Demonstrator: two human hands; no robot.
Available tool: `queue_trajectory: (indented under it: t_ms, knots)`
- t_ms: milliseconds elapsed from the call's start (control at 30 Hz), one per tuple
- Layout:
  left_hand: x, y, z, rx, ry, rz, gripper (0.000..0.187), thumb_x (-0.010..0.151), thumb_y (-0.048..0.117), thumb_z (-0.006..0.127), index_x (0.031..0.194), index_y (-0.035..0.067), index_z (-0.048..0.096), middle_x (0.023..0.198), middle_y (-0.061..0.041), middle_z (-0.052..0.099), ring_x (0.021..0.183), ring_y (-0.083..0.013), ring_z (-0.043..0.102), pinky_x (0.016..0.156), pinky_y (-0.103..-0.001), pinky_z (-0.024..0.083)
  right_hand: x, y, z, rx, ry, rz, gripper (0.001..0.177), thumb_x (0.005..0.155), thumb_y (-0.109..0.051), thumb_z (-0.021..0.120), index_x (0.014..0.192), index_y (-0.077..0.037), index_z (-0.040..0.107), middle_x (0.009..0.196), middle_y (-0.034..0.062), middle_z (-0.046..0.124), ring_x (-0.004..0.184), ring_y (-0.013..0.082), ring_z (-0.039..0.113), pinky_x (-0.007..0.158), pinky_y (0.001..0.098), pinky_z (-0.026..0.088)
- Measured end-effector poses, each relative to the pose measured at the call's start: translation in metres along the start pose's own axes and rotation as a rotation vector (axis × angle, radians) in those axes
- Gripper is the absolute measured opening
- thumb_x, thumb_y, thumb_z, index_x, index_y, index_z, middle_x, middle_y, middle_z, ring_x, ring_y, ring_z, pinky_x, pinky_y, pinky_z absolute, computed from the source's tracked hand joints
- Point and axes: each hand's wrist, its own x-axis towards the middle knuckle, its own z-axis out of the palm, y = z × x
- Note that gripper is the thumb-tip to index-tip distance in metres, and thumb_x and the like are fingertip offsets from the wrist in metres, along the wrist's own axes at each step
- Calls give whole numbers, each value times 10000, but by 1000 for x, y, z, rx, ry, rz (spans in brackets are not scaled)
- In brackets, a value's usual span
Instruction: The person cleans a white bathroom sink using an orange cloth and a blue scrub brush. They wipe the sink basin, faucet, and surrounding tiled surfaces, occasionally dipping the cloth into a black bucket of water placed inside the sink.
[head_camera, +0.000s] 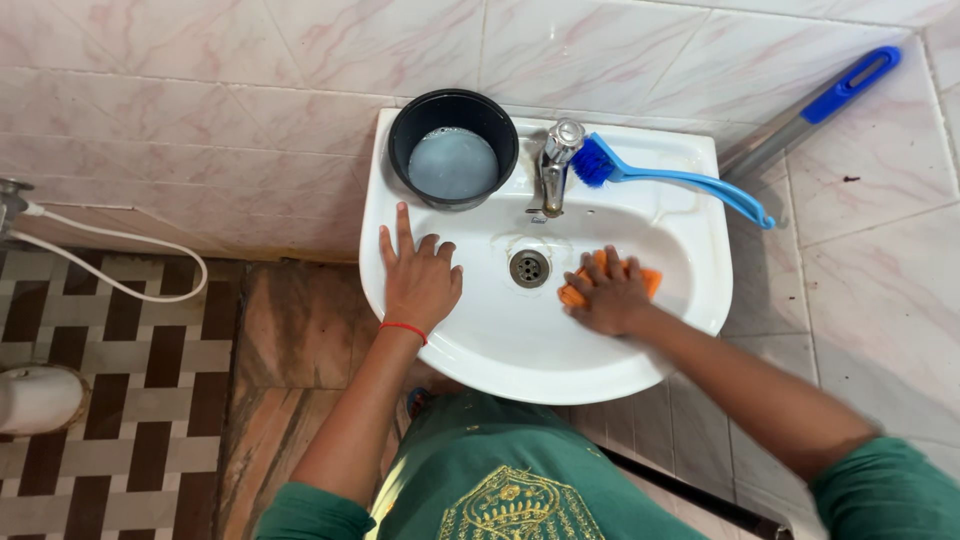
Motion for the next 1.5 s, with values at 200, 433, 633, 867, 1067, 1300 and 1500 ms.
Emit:
queue_trajectory:
  t_ms: [200, 433, 633, 867, 1067, 1300, 1500]
  knots:
    - [4, 1, -1, -149, 58, -23, 480, 964, 495, 553, 1237, 141, 731, 1392, -134, 594, 1542, -412, 99, 1202, -642, 11, 32, -162, -14, 759, 22, -301, 873, 901, -722, 327, 1621, -233, 266, 1717, 136, 172, 1566, 438, 72, 1204, 680, 128]
    - [5, -2, -2, -184, 69, -25, 504, 986, 535, 506, 1238, 164, 735, 1429, -126, 574, 1546, -397, 103, 1206, -620, 5, -25, -64, -5, 546, -75, -654, 698, 964, -634, 371, 1575, -297, 383, 1696, 39, 233, 1589, 274, 91, 1259, 512, 78]
    - [3, 0, -2, -172, 31, -37, 521, 992, 552, 476, 1223, 165, 738, 1374, -89, 622, 1552, -399, 88, 1213, -620, -6, -34, 18, -17, -59, -137, -116, 808, 914, -750, 341, 1603, -333, 277, 1711, 85, 91, 1566, 406, -15, 1205, 655, 52]
    - [5, -3, 2, -167, 47, -25, 556, 996, 591, 465, 1201, 164, 757, 1365, -99, 636, 1548, -391, 115, 1212, -624, -6, 10, -162, -23, 826, 35, -495, 831, 958, -686, 360, 1611, -178, 287, 1705, 175, 139, 1579, 415, 46, 1218, 620, 120]
    - [4, -1, -1, -147, 33, -13, 565, 989, 590, 465, 1197, 155, 759, 1351, -102, 640, 1544, -404, 118, 1205, -634, -12, -34, -55, 1, 547, -96, -681, 677, 966, -618, 415, 1540, -261, 452, 1665, 9, 348, 1605, 280, 129, 1273, 485, 92]
    - [3, 2, -3, -167, 35, -40, 563, 990, 593, 464, 1192, 158, 758, 1349, -81, 643, 1547, -397, 127, 1217, -620, 8, -42, -10, -5, 126, -189, -195, 853, 880, -787, 293, 1598, -326, 312, 1707, 36, 167, 1576, 371, 90, 1220, 644, 120]
    - [5, 1, -6, -156, 27, -28, 575, 993, 599, 446, 1188, 158, 759, 1343, -79, 649, 1548, -390, 127, 1210, -629, -2, -16, -145, -21, 745, 95, -380, 784, 919, -717, 325, 1562, -274, 397, 1687, 97, 288, 1547, 374, 243, 1189, 639, 202]
